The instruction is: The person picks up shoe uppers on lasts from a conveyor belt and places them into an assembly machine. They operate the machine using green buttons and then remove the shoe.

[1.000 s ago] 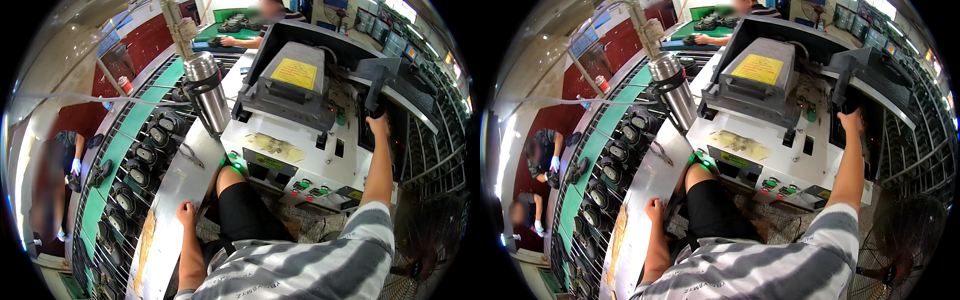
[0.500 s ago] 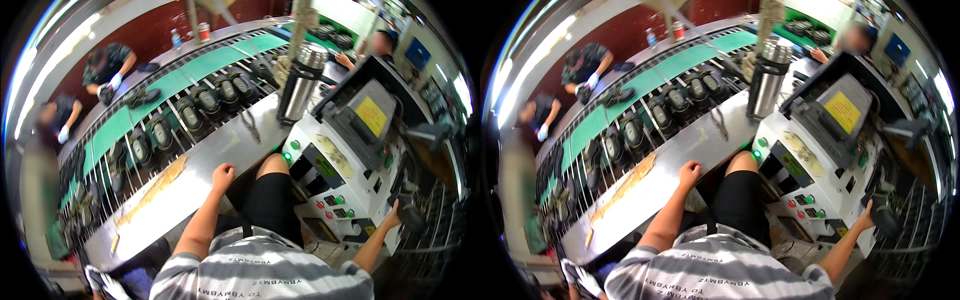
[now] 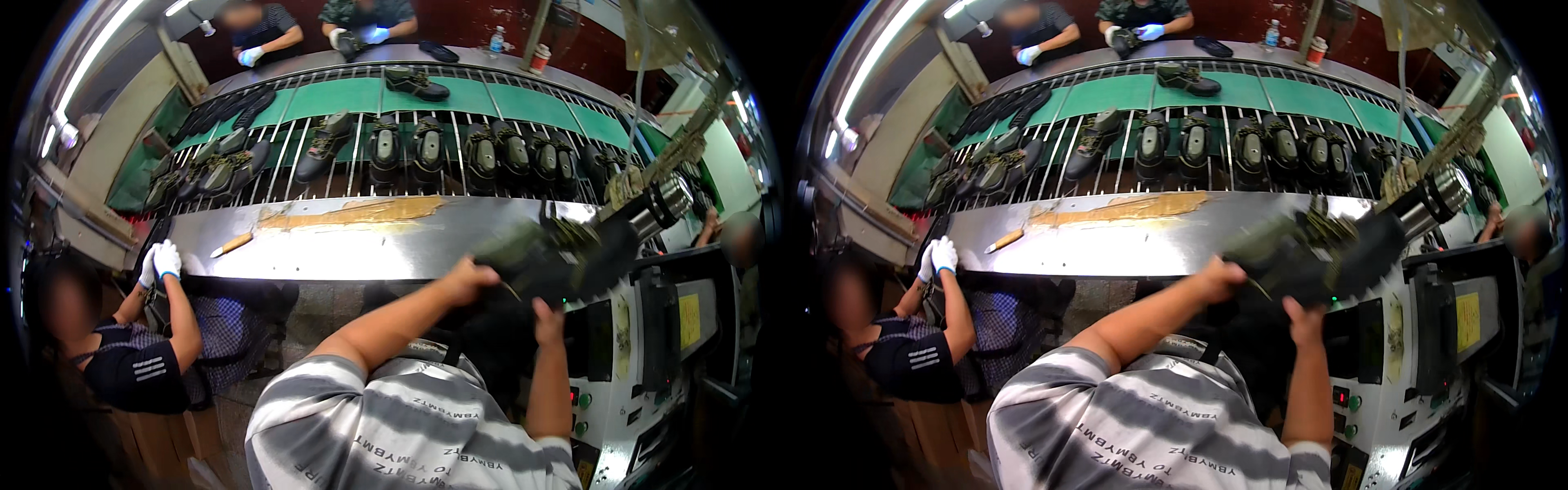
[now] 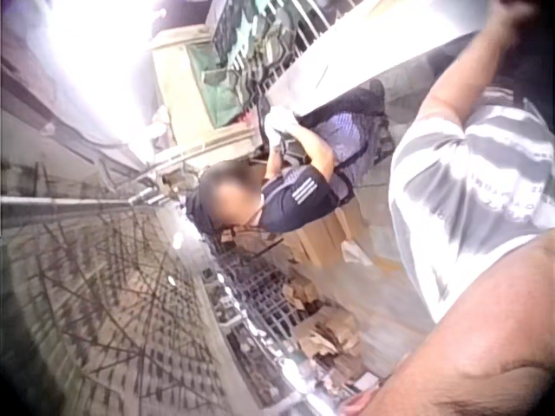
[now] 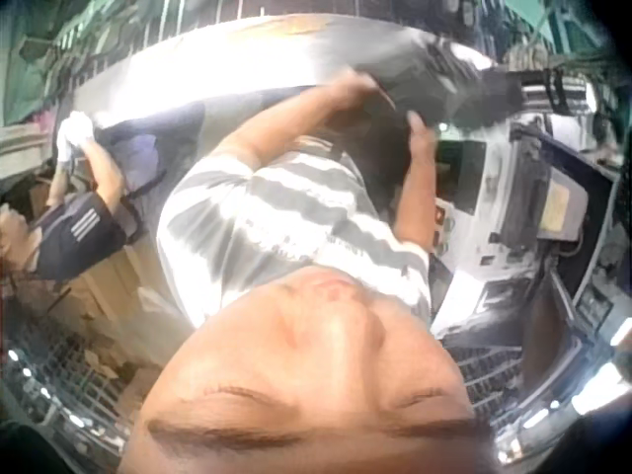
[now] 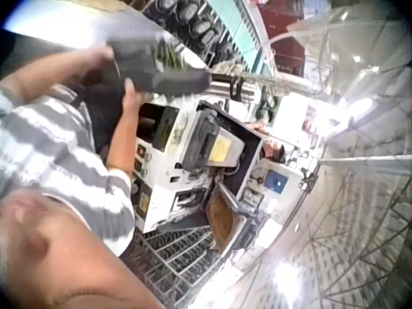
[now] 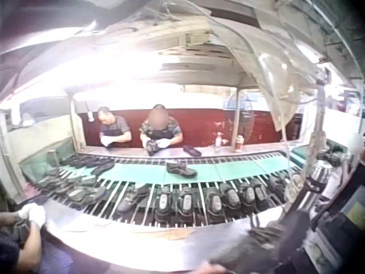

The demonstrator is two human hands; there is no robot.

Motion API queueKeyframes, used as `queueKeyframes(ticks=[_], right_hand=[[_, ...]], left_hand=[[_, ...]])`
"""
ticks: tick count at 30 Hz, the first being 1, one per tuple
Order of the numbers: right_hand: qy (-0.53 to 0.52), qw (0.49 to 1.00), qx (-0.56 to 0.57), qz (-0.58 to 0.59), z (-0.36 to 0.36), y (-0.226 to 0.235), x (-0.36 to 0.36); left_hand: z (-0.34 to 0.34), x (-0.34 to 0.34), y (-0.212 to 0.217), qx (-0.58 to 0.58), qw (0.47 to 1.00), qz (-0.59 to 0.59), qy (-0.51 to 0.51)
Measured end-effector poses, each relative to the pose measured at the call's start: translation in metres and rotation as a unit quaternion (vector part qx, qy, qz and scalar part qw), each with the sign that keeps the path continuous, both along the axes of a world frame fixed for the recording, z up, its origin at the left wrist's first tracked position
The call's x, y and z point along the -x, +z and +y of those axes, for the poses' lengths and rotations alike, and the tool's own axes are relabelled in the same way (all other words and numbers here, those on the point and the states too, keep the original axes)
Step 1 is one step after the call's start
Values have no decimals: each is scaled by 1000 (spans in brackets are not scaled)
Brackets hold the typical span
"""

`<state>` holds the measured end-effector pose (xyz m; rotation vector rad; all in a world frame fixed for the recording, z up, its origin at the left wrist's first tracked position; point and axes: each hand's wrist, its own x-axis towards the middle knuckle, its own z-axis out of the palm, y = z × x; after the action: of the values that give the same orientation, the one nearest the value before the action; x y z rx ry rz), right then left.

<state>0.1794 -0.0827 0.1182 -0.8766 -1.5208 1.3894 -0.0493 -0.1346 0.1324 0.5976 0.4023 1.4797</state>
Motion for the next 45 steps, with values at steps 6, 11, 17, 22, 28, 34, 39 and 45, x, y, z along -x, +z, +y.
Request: queueKeyframes(ticks=[6, 11, 17, 22, 28, 34, 39, 45], right_hand=[[322, 899, -251, -157, -17, 87, 159], [363, 917, -5, -165, -4, 17, 176], [97, 986, 101, -93, 27, -129, 108], [-46, 977, 191, -81, 39, -140, 82], [-75, 972, 215, -63, 40, -140, 87], [-84, 970, 223, -45, 37, -137, 91], [-78, 973, 214, -42, 34, -139, 91], [-80, 982, 155, -64, 30, -140, 94]], left_hand=[[-116, 156, 14, 85, 936, 119, 319], [-190, 209, -52, 315, 642, 448, 536], [-196, 202, -59, 248, 645, 447, 568], [-192, 205, -65, 241, 650, 419, 587], [-190, 207, -66, 237, 646, 408, 599], [-189, 210, -69, 225, 632, 417, 613], [-190, 207, -65, 228, 627, 411, 621], [-203, 221, -55, 237, 664, 451, 548]])
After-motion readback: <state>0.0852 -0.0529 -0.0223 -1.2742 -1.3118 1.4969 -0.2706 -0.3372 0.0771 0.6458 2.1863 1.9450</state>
